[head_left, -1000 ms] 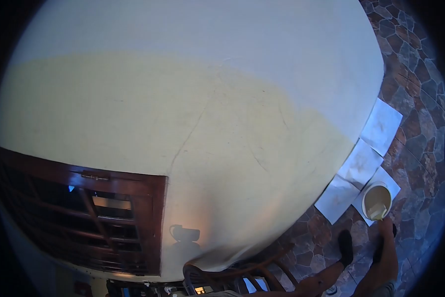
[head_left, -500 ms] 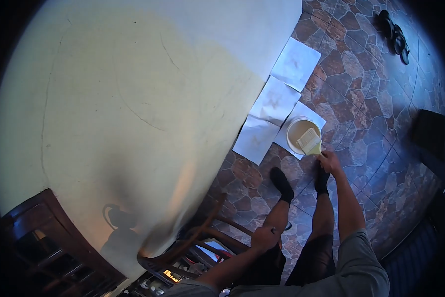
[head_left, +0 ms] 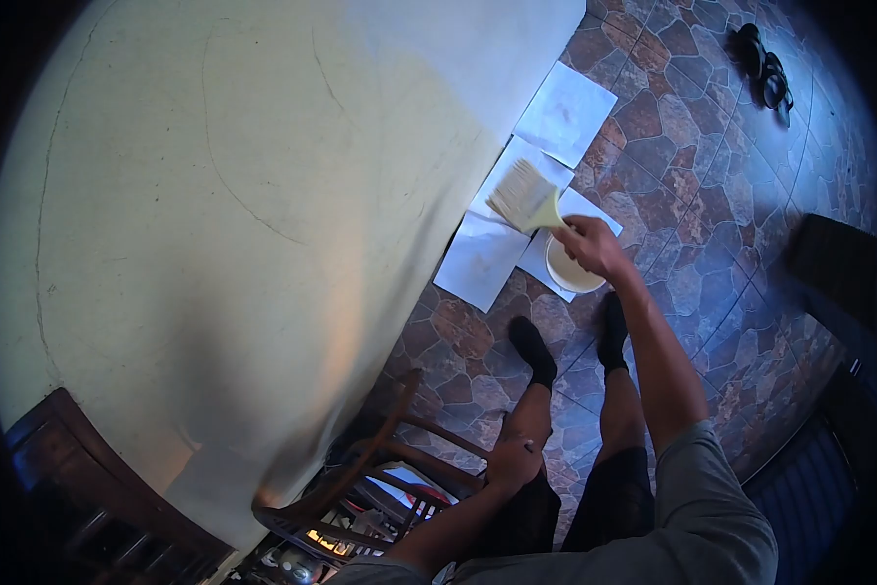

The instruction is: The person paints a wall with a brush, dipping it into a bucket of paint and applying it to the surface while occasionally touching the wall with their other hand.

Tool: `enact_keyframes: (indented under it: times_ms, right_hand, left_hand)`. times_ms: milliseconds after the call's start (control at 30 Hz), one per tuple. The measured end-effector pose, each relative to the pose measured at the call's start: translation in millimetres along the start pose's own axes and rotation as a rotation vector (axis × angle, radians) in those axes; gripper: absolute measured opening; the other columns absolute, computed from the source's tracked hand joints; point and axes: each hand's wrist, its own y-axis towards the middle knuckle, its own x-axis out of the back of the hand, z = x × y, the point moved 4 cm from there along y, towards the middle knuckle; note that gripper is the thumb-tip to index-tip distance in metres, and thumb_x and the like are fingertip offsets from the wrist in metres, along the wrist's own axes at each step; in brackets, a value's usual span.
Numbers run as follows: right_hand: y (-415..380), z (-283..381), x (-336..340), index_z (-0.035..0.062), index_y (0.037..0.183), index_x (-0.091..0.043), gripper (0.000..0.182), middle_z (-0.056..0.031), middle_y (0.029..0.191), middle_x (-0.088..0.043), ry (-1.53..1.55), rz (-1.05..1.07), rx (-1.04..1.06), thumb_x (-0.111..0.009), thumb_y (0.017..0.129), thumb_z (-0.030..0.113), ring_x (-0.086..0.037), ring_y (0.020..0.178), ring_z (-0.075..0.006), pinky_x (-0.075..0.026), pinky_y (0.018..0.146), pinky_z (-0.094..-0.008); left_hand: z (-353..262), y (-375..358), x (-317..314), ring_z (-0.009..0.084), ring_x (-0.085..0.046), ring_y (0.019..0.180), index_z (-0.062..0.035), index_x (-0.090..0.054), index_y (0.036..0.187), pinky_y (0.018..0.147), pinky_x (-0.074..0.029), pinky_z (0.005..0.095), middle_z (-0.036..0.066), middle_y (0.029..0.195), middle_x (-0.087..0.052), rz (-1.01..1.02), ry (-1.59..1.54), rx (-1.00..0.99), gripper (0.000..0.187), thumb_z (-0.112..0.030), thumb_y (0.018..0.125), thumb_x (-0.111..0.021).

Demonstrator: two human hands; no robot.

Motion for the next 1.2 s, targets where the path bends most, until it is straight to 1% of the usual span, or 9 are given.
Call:
enact_keyframes:
  times_ms: [233, 300, 500, 600, 667, 800, 833, 1000, 1200]
  right_hand:
    - [16, 200, 34, -0.0074, 0.097, -0.072, 0.045, -0.0168, 0.071, -0.067, -0.143, -0.101, 0.262, -0.062, 0.094, 0.037, -0.064, 0.067, -0.0271, -0.052, 0.071, -0.0423]
    - [-37, 270, 55, -0.0068, 0.101, -0.074, 0.046, -0.0026, 0.062, -0.058, -0.138, -0.024, 0.246, -0.063, 0.099, 0.038, -0.049, 0.052, -0.0102, -0.042, 0.049, -0.0313]
    - [-202, 462, 133, -0.0019, 0.100, -0.074, 0.045, 0.0012, 0.063, -0.056, -0.057, -0.013, 0.503, -0.064, 0.100, 0.042, -0.048, 0.053, -0.0059, -0.039, 0.049, -0.0260]
    - [-208, 491, 140, -0.0009, 0.096, -0.074, 0.049, -0.0001, 0.065, -0.057, 0.106, -0.019, 0.694, -0.066, 0.098, 0.047, -0.052, 0.057, -0.0086, -0.043, 0.053, -0.0283]
    - [-180, 483, 128, 0.0013, 0.107, -0.072, 0.050, 0.0014, 0.066, -0.056, 0.245, 0.084, 0.768, -0.063, 0.100, 0.050, -0.051, 0.054, -0.0076, -0.043, 0.051, -0.0274]
    - [-69, 374, 71, -0.0003, 0.114, -0.068, 0.043, 0.0023, 0.072, -0.053, 0.263, 0.149, 0.546, -0.058, 0.106, 0.041, -0.045, 0.060, -0.0047, -0.038, 0.054, -0.0237]
    - [-35, 325, 55, -0.0014, 0.122, -0.067, 0.055, -0.0075, 0.082, -0.065, 0.252, 0.204, 0.467, -0.060, 0.101, 0.049, -0.062, 0.077, -0.0146, -0.050, 0.072, -0.0319]
    - [26, 146, 23, -0.0032, 0.119, -0.070, 0.054, -0.0230, 0.098, -0.073, -0.039, 0.122, 0.156, -0.059, 0.099, 0.046, -0.071, 0.094, -0.0354, -0.053, 0.086, -0.0452]
    - [75, 122, 4, -0.0037, 0.097, -0.073, 0.048, -0.0230, 0.094, -0.074, -0.231, -0.011, 0.032, -0.058, 0.099, 0.042, -0.072, 0.089, -0.0376, -0.055, 0.080, -0.0463]
  left_hand:
    - [15, -4, 21, 0.0399, -0.068, 0.109, -0.0062, -0.074, 0.116, 0.098, -0.053, 0.0468, 0.020, 0.117, -0.072, 0.040, -0.269, 0.010, 0.040, -0.034, 0.090, -0.063]
    - [33, -8, 34, 0.0383, -0.067, 0.115, -0.0047, -0.071, 0.122, 0.101, -0.052, 0.0450, 0.020, 0.126, -0.069, -0.119, -0.430, -0.191, 0.039, -0.028, 0.090, -0.065]
    - [-60, -145, 381, 0.0311, -0.068, 0.118, 0.0018, -0.067, 0.123, 0.103, -0.050, 0.0395, 0.018, 0.123, -0.072, -0.637, -0.423, -0.554, 0.030, -0.005, 0.095, -0.062]
    - [-86, -285, 576, 0.0319, -0.067, 0.113, 0.0010, -0.065, 0.124, 0.100, -0.053, 0.0414, 0.021, 0.125, -0.067, -1.386, 0.163, -0.813, 0.026, -0.006, 0.100, -0.060]
    - [-103, -367, 664, 0.0359, -0.056, 0.120, 0.0021, -0.059, 0.128, 0.101, -0.046, 0.0473, 0.025, 0.133, -0.058, -1.844, 0.471, -0.734, 0.033, -0.018, 0.103, -0.052]
    - [-171, -445, 775, 0.0475, -0.011, 0.155, 0.0023, -0.038, 0.153, 0.119, -0.012, 0.0724, 0.032, 0.163, -0.023, -1.927, 1.407, -0.227, 0.079, -0.060, 0.106, -0.028]
    - [-179, -443, 773, 0.0475, -0.011, 0.155, 0.0023, -0.038, 0.153, 0.119, -0.012, 0.0724, 0.032, 0.163, -0.023, -1.911, 1.434, -0.218, 0.079, -0.060, 0.106, -0.028]
    - [-163, -438, 798, 0.0471, -0.018, 0.151, -0.0009, -0.039, 0.153, 0.117, -0.015, 0.0713, 0.030, 0.160, -0.027, -2.009, 1.386, 0.138, 0.075, -0.059, 0.105, -0.031]
    - [-111, -451, 843, 0.0445, -0.033, 0.145, -0.0045, -0.046, 0.149, 0.115, -0.024, 0.0682, 0.027, 0.153, -0.040, -2.069, 1.488, 0.464, 0.066, -0.053, 0.105, -0.040]
